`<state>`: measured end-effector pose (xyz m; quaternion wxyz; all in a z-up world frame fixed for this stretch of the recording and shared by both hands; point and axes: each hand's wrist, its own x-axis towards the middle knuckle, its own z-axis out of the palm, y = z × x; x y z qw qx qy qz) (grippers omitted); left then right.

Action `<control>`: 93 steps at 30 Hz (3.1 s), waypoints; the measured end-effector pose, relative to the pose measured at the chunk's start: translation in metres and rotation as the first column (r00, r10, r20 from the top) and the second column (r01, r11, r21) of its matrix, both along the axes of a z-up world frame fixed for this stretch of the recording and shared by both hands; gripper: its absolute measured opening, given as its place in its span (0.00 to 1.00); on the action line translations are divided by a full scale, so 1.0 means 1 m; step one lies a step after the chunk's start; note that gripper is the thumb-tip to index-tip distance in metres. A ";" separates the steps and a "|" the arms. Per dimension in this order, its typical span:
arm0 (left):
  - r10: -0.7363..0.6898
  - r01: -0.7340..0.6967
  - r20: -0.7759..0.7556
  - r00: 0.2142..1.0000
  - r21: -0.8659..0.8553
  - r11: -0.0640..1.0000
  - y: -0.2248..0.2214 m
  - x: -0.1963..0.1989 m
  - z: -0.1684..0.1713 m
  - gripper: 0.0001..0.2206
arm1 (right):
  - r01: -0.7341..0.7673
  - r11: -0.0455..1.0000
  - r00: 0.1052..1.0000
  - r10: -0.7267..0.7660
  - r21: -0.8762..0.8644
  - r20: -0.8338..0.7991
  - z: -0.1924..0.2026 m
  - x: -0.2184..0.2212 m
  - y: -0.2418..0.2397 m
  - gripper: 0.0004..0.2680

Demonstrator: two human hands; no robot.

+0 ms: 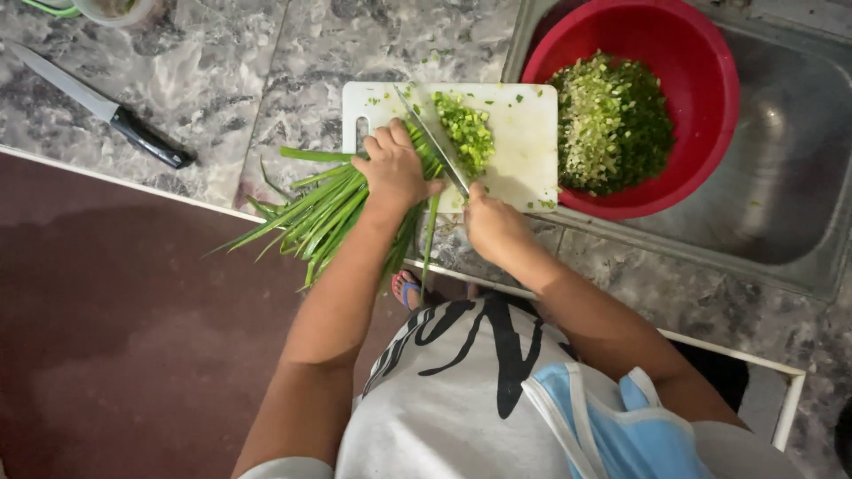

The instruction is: Chopping green onions on a cutting board and transferring the pieces into a red bowl.

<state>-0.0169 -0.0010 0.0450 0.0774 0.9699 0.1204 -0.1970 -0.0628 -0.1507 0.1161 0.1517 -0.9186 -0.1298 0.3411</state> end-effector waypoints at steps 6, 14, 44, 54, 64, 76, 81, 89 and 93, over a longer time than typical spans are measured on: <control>0.027 -0.028 0.019 0.999 0.047 0.998 -0.003 0.005 -0.010 0.52 | -0.064 0.998 0.998 0.065 -0.002 0.025 -0.019 0.007 -0.008 0.09; 0.025 -0.027 0.029 0.999 0.073 0.997 -0.008 0.004 -0.016 0.48 | 0.002 0.999 0.999 0.000 0.043 -0.053 -0.015 0.006 0.004 0.12; -0.241 0.104 0.493 0.836 0.288 0.952 0.011 -0.011 -0.047 0.27 | -0.007 1.000 0.999 0.006 -0.021 -0.046 -0.007 0.032 0.023 0.16; -0.233 0.220 0.190 0.954 0.091 0.971 0.016 -0.004 -0.050 0.40 | -0.107 0.992 0.994 0.107 -0.066 -0.003 0.015 0.000 0.011 0.12; -0.177 0.163 0.188 0.966 0.092 0.982 0.014 0.002 -0.079 0.33 | -0.090 0.996 0.996 0.090 -0.004 0.013 -0.056 0.047 0.025 0.12; -0.189 0.178 0.169 0.967 0.082 0.981 0.015 -0.011 -0.048 0.41 | -0.052 0.998 0.998 0.051 -0.046 -0.023 -0.051 0.048 0.046 0.13; -0.198 0.131 0.378 0.905 0.194 0.972 0.000 -0.014 -0.037 0.37 | 0.202 0.979 0.973 -0.203 -0.018 -0.112 -0.062 0.047 0.031 0.17; -0.174 0.123 0.445 0.878 0.142 0.982 -0.060 0.006 -0.040 0.36 | 0.333 0.937 0.940 -0.339 -0.104 -0.037 -0.023 0.048 -0.039 0.16; -0.174 0.141 0.333 0.926 0.121 0.983 -0.064 0.012 -0.034 0.35 | 0.470 0.875 0.883 -0.466 -0.121 0.058 -0.085 0.077 -0.107 0.18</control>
